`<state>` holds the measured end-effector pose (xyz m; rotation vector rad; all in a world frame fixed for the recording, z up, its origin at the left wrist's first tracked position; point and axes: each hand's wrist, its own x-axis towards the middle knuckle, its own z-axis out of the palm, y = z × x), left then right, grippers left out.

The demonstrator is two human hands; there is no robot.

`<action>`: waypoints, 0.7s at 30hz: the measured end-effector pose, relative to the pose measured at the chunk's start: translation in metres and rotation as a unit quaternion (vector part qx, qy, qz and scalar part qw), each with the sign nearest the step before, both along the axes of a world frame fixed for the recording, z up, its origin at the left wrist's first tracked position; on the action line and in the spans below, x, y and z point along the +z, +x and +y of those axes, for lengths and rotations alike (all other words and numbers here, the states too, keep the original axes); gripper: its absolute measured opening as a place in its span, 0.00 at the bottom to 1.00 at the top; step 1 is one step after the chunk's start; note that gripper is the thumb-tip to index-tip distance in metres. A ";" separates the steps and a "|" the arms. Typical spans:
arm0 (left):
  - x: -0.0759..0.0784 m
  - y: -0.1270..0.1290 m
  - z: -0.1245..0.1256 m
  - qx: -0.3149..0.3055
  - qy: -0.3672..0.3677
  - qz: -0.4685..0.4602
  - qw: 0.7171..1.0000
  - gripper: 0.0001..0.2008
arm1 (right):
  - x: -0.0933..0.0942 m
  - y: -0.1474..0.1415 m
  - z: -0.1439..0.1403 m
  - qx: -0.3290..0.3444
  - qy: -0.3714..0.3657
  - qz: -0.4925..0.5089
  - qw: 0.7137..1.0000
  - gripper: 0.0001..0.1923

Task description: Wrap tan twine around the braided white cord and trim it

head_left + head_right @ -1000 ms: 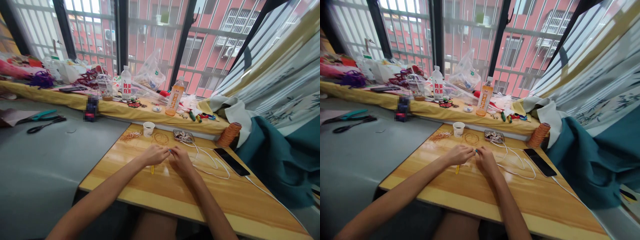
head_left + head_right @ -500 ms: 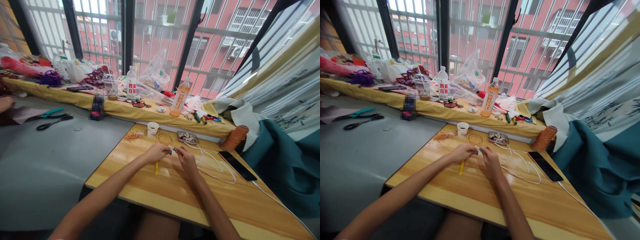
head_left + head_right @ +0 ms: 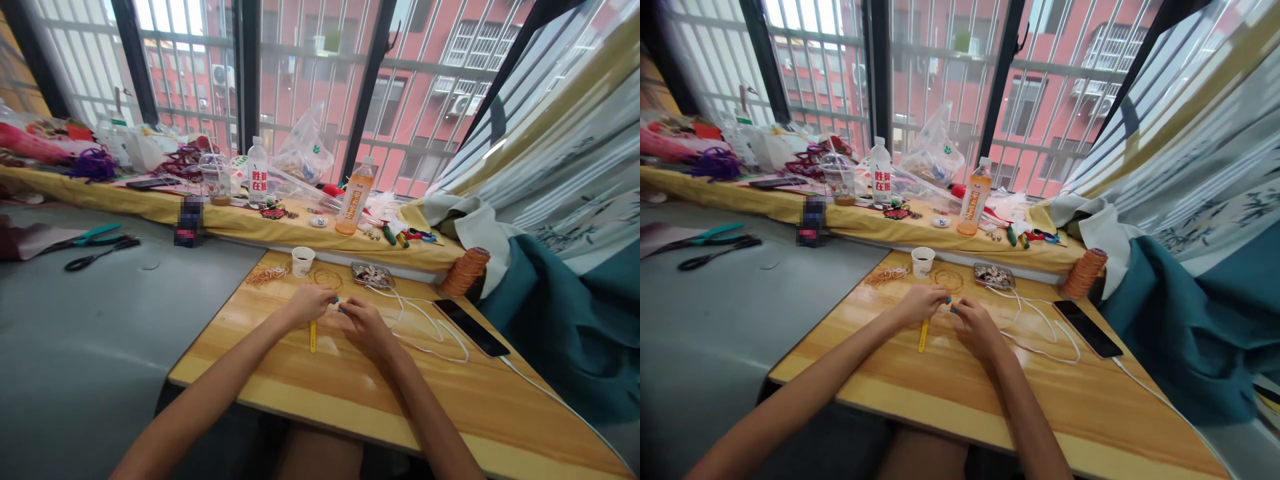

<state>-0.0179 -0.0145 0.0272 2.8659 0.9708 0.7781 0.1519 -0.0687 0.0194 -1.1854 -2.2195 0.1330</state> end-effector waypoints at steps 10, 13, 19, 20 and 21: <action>-0.011 0.016 -0.013 -0.029 -0.059 -0.027 0.997 0.11 | 0.005 -0.004 -0.003 -0.125 0.029 0.158 0.979 0.14; -0.009 0.013 -0.019 -0.037 0.055 0.066 0.996 0.08 | 0.004 -0.005 -0.002 -0.123 -0.007 0.188 0.974 0.13; -0.005 0.007 -0.017 -0.059 0.150 0.100 0.982 0.07 | -0.001 -0.003 0.004 -0.121 -0.093 0.245 0.957 0.12; -0.005 0.008 -0.016 -0.045 0.150 0.083 0.984 0.07 | -0.002 -0.003 0.005 -0.125 -0.099 0.245 0.956 0.12; -0.005 0.008 -0.016 -0.029 0.146 0.068 0.986 0.08 | -0.003 -0.003 0.006 -0.126 -0.105 0.242 0.956 0.12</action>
